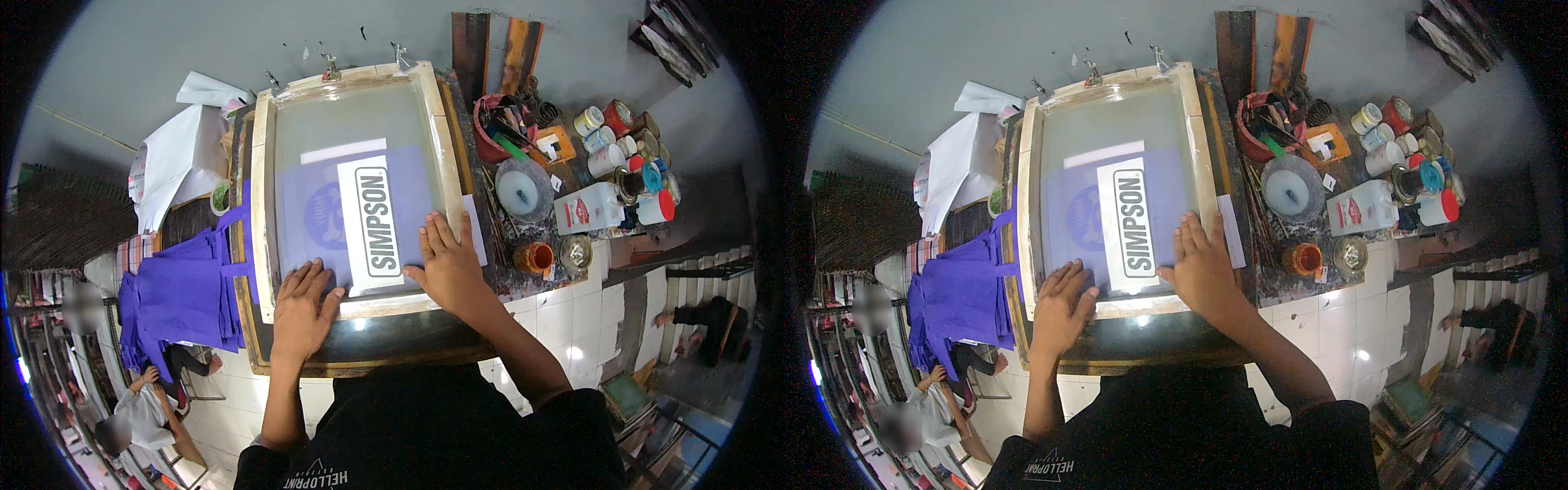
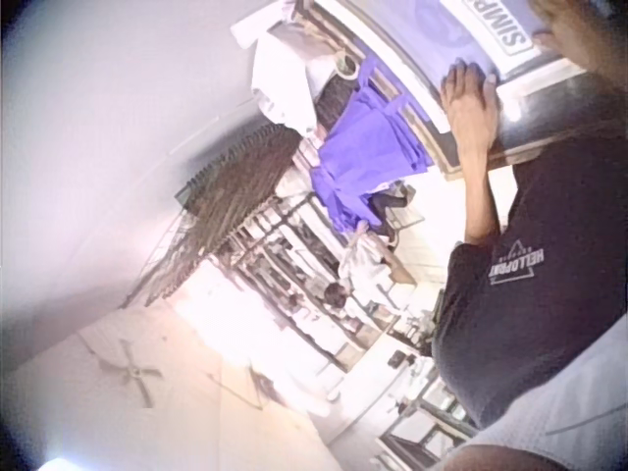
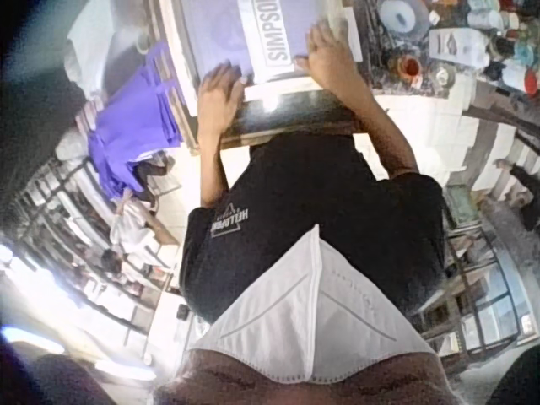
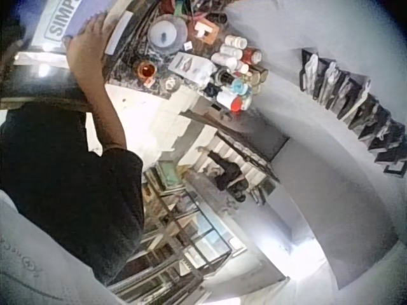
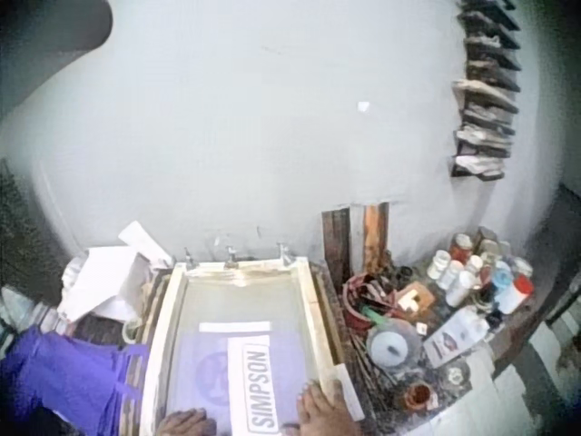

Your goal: The person positions a paper stencil on a purple tote bag, lowers the screen-printing frame over it, and then lifts the frame to check the alignment before removing the stencil.

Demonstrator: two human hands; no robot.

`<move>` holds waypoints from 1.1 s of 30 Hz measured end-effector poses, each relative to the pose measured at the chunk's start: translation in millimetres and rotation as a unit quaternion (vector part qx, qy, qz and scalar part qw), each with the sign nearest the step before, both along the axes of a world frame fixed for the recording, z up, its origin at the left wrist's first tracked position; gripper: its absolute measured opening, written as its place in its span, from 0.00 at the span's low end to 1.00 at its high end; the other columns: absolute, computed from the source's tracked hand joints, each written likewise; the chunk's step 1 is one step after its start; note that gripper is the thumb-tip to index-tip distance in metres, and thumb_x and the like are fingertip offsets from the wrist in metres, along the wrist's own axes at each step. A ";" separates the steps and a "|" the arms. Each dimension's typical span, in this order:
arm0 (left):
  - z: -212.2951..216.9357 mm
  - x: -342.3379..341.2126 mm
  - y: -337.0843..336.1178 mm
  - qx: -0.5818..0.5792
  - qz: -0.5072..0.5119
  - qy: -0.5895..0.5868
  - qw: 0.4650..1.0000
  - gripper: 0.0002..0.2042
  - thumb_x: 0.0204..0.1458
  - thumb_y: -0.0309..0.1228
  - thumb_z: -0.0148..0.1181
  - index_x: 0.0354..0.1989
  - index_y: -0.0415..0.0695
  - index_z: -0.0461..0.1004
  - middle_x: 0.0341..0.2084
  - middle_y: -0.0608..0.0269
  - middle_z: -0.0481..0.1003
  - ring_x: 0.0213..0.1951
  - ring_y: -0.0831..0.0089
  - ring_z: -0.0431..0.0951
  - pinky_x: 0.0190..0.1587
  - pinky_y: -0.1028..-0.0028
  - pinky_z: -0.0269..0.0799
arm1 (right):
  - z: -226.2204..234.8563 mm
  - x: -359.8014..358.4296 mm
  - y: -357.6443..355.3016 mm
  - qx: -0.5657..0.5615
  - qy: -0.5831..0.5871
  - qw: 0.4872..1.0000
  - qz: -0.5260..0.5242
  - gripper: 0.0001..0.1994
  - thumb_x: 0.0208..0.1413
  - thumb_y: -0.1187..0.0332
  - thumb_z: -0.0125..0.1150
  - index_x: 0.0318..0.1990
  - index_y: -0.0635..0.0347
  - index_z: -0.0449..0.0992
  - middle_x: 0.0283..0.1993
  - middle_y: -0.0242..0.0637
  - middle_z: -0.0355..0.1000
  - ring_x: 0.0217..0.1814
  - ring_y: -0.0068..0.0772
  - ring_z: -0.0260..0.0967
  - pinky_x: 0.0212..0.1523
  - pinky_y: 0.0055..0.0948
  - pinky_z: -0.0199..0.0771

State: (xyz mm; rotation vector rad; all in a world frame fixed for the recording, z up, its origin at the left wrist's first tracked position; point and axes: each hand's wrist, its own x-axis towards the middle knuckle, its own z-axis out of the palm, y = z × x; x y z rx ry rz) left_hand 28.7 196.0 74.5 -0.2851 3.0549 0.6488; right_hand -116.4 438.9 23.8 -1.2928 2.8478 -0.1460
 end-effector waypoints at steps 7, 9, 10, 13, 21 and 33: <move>6.8 -9.4 -5.3 0.017 0.007 -0.052 0.998 0.21 0.66 0.41 0.59 0.55 0.34 0.80 0.60 0.43 0.78 0.66 0.46 0.73 0.70 0.54 0.65 | 4.5 -1.0 0.4 -0.018 0.002 1.000 0.012 0.34 0.63 0.48 0.62 0.61 0.77 0.77 0.69 0.63 0.69 0.81 0.56 0.55 0.80 0.71 0.36; 8.8 -11.1 -4.1 0.007 0.005 -0.062 0.998 0.20 0.66 0.40 0.59 0.55 0.34 0.80 0.59 0.42 0.79 0.66 0.46 0.74 0.69 0.54 0.65 | 4.9 0.0 1.3 -0.013 0.003 1.000 0.017 0.33 0.63 0.49 0.62 0.61 0.77 0.77 0.70 0.63 0.69 0.81 0.55 0.55 0.79 0.72 0.36; 10.3 -12.7 -3.9 0.008 0.007 -0.068 0.998 0.20 0.66 0.40 0.59 0.54 0.34 0.80 0.59 0.42 0.79 0.65 0.46 0.74 0.69 0.55 0.66 | 5.9 -1.9 0.7 -0.012 0.007 1.000 0.018 0.33 0.63 0.50 0.62 0.61 0.77 0.77 0.70 0.63 0.69 0.81 0.55 0.55 0.79 0.72 0.36; 12.4 -13.8 -4.5 0.009 0.007 -0.078 0.997 0.20 0.66 0.40 0.58 0.54 0.34 0.80 0.58 0.42 0.79 0.65 0.46 0.74 0.69 0.55 0.67 | 6.3 -0.7 0.6 -0.005 -0.003 1.000 0.016 0.33 0.63 0.51 0.63 0.62 0.78 0.76 0.70 0.64 0.69 0.81 0.56 0.54 0.79 0.72 0.36; 6.4 -10.5 -8.1 -0.007 0.004 -0.074 0.997 0.21 0.65 0.42 0.59 0.57 0.38 0.80 0.60 0.46 0.78 0.65 0.48 0.75 0.66 0.55 0.70 | 6.3 0.8 -2.9 0.005 -0.001 1.000 0.014 0.33 0.65 0.52 0.60 0.62 0.79 0.75 0.70 0.65 0.68 0.81 0.58 0.54 0.80 0.71 0.36; -3.0 -5.7 -8.7 0.020 0.027 -0.031 0.999 0.19 0.64 0.41 0.60 0.54 0.40 0.83 0.58 0.46 0.80 0.63 0.49 0.76 0.64 0.55 0.72 | 8.5 6.1 -13.5 0.021 0.027 0.999 -0.028 0.28 0.68 0.55 0.56 0.60 0.77 0.76 0.69 0.62 0.70 0.78 0.55 0.59 0.80 0.67 0.39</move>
